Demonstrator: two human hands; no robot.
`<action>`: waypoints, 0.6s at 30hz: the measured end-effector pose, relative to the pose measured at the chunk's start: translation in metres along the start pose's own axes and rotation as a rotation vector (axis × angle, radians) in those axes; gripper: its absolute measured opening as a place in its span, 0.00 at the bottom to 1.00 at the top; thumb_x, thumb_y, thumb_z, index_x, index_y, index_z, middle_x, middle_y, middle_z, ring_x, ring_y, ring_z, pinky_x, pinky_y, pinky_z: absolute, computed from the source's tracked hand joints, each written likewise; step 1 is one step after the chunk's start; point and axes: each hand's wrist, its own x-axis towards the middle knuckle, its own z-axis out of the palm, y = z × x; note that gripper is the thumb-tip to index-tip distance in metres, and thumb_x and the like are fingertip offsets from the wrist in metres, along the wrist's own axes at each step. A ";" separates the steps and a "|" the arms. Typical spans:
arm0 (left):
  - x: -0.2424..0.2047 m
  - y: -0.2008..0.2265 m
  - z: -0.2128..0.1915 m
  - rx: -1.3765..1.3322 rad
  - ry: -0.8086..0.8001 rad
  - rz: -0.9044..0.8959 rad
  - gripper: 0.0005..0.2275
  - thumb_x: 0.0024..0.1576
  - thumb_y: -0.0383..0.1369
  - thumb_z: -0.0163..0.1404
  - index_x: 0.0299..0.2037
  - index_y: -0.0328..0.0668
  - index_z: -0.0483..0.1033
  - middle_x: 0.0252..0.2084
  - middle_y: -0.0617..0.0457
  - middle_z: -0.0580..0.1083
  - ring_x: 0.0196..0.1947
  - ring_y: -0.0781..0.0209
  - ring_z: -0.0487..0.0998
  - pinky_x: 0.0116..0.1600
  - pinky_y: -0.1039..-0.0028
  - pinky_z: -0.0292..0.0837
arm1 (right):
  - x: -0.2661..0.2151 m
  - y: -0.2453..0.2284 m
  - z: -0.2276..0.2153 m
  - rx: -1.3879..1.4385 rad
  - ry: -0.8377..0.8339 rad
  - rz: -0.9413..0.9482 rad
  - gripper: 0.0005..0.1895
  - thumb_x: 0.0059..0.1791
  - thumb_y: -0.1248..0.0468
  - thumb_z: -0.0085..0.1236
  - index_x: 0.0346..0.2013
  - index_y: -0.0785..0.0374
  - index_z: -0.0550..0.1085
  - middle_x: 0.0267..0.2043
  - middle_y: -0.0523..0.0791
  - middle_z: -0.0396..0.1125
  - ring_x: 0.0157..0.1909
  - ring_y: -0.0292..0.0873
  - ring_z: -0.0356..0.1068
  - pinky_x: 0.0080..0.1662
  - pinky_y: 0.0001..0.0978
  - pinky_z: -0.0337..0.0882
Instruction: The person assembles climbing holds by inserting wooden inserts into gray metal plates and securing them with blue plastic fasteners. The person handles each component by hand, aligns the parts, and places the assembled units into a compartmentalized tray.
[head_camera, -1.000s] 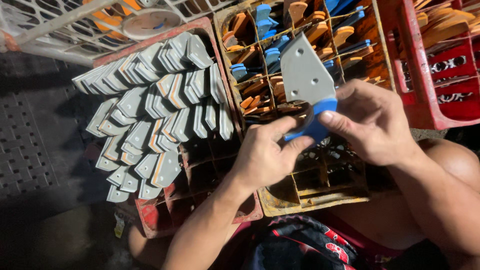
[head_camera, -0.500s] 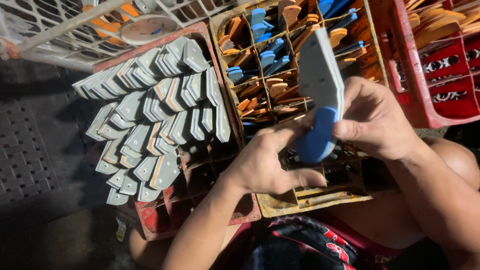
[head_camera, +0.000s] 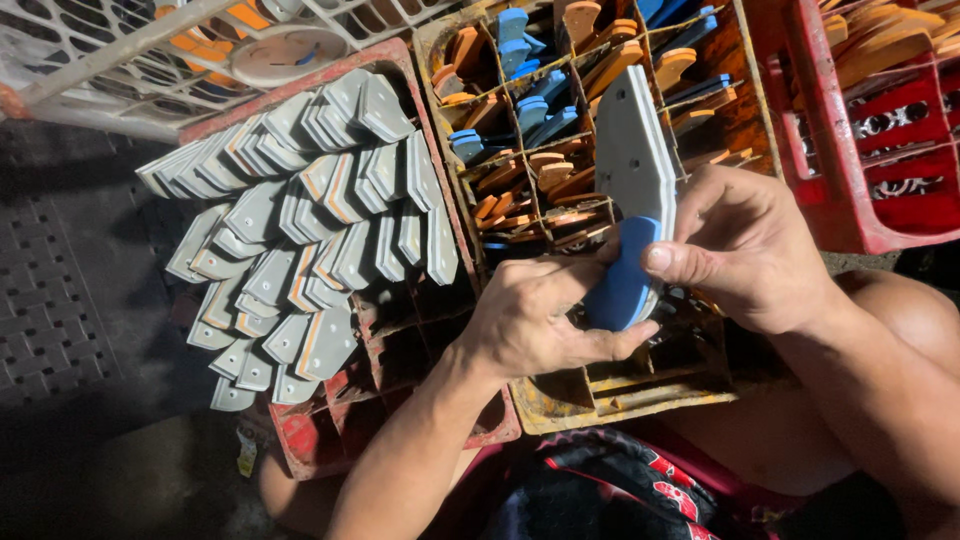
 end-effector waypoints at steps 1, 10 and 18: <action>0.000 -0.001 0.001 0.003 0.005 0.009 0.23 0.54 0.43 0.66 0.49 0.32 0.78 0.37 0.48 0.81 0.31 0.60 0.84 0.39 0.76 0.83 | 0.001 -0.002 0.002 0.006 -0.013 -0.007 0.08 0.51 0.72 0.64 0.35 0.63 0.70 0.44 0.53 0.76 0.51 0.49 0.79 0.51 0.44 0.82; 0.003 -0.003 0.003 0.434 0.127 -0.022 0.13 0.52 0.40 0.64 0.37 0.41 0.77 0.31 0.55 0.77 0.29 0.63 0.80 0.35 0.73 0.78 | 0.007 -0.006 0.016 -0.310 0.106 0.001 0.20 0.48 0.65 0.65 0.52 0.66 0.71 0.47 0.47 0.74 0.49 0.40 0.75 0.52 0.34 0.78; 0.006 0.006 -0.005 0.148 0.045 -0.242 0.19 0.58 0.49 0.59 0.32 0.39 0.76 0.27 0.52 0.76 0.23 0.60 0.79 0.28 0.70 0.75 | 0.007 0.002 -0.005 -0.113 0.081 -0.024 0.17 0.55 0.67 0.61 0.57 0.70 0.71 0.52 0.48 0.73 0.53 0.38 0.72 0.56 0.31 0.74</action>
